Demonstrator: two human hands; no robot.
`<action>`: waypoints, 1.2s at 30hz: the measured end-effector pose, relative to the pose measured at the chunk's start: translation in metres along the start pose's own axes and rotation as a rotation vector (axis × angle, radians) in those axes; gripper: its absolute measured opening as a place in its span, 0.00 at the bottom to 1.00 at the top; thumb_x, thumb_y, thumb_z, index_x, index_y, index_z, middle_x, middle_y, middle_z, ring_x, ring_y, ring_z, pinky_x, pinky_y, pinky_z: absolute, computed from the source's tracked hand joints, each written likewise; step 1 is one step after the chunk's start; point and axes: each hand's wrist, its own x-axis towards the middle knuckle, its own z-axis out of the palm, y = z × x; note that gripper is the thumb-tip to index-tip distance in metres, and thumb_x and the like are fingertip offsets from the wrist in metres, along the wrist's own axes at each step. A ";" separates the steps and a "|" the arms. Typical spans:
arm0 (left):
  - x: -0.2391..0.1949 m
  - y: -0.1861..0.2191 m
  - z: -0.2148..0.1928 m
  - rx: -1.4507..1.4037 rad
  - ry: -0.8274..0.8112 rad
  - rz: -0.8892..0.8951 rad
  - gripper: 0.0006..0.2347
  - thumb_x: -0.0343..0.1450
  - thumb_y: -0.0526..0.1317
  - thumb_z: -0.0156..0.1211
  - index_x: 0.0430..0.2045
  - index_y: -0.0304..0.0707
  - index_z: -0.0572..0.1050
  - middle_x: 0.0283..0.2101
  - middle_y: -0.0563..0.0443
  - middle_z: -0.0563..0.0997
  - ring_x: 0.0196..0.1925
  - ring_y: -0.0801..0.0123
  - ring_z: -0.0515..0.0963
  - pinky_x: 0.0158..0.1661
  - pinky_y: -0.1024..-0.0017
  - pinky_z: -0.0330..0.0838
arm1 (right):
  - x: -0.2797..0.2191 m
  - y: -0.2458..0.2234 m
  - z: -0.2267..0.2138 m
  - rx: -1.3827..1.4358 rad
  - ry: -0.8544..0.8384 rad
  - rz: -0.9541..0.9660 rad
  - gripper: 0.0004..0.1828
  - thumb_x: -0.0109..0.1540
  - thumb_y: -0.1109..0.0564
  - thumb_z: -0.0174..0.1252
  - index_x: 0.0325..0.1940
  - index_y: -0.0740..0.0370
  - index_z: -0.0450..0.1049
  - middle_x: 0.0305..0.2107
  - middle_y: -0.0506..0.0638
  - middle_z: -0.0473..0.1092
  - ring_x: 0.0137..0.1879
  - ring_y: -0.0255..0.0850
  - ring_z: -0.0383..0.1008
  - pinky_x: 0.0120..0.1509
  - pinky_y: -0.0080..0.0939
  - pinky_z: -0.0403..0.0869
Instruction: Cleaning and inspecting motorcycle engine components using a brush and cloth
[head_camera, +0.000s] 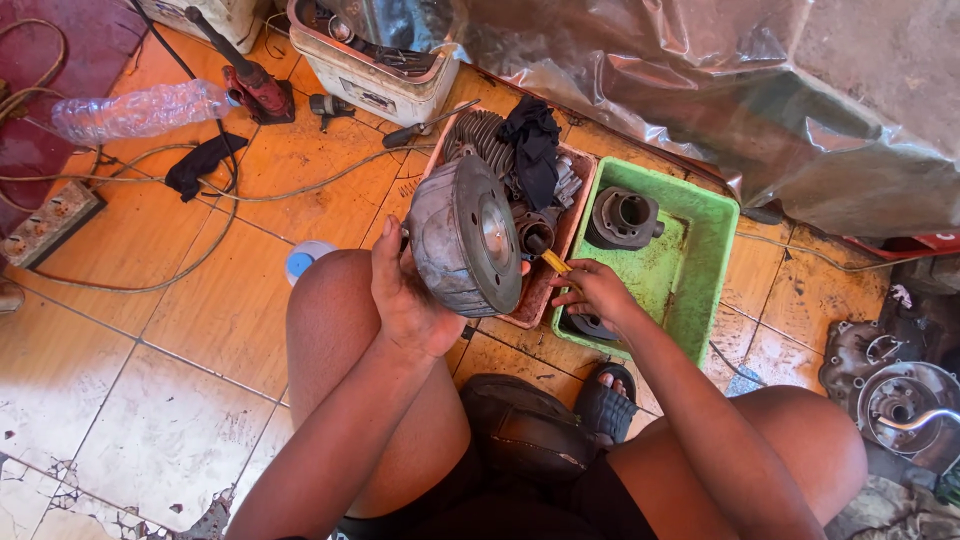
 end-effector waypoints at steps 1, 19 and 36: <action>-0.001 0.000 0.002 0.001 0.001 0.001 0.22 0.70 0.55 0.59 0.47 0.35 0.79 0.47 0.36 0.84 0.50 0.47 0.84 0.56 0.51 0.77 | 0.001 0.001 -0.001 0.000 -0.002 0.001 0.32 0.65 0.56 0.52 0.71 0.73 0.56 0.46 0.64 0.76 0.35 0.46 0.83 0.31 0.35 0.79; 0.011 -0.022 0.024 -0.078 0.313 -0.307 0.32 0.62 0.62 0.60 0.55 0.40 0.75 0.59 0.35 0.78 0.62 0.42 0.75 0.62 0.43 0.67 | 0.143 -0.038 -0.005 -0.613 0.306 -0.394 0.10 0.67 0.41 0.55 0.47 0.33 0.82 0.38 0.41 0.80 0.52 0.44 0.79 0.56 0.46 0.76; 0.018 -0.047 -0.051 -0.038 0.144 -0.544 0.31 0.66 0.62 0.53 0.60 0.44 0.73 0.54 0.41 0.79 0.54 0.46 0.77 0.50 0.28 0.70 | 0.210 -0.091 0.064 -1.101 0.877 -0.451 0.51 0.62 0.19 0.52 0.59 0.72 0.70 0.53 0.70 0.67 0.62 0.68 0.64 0.62 0.66 0.67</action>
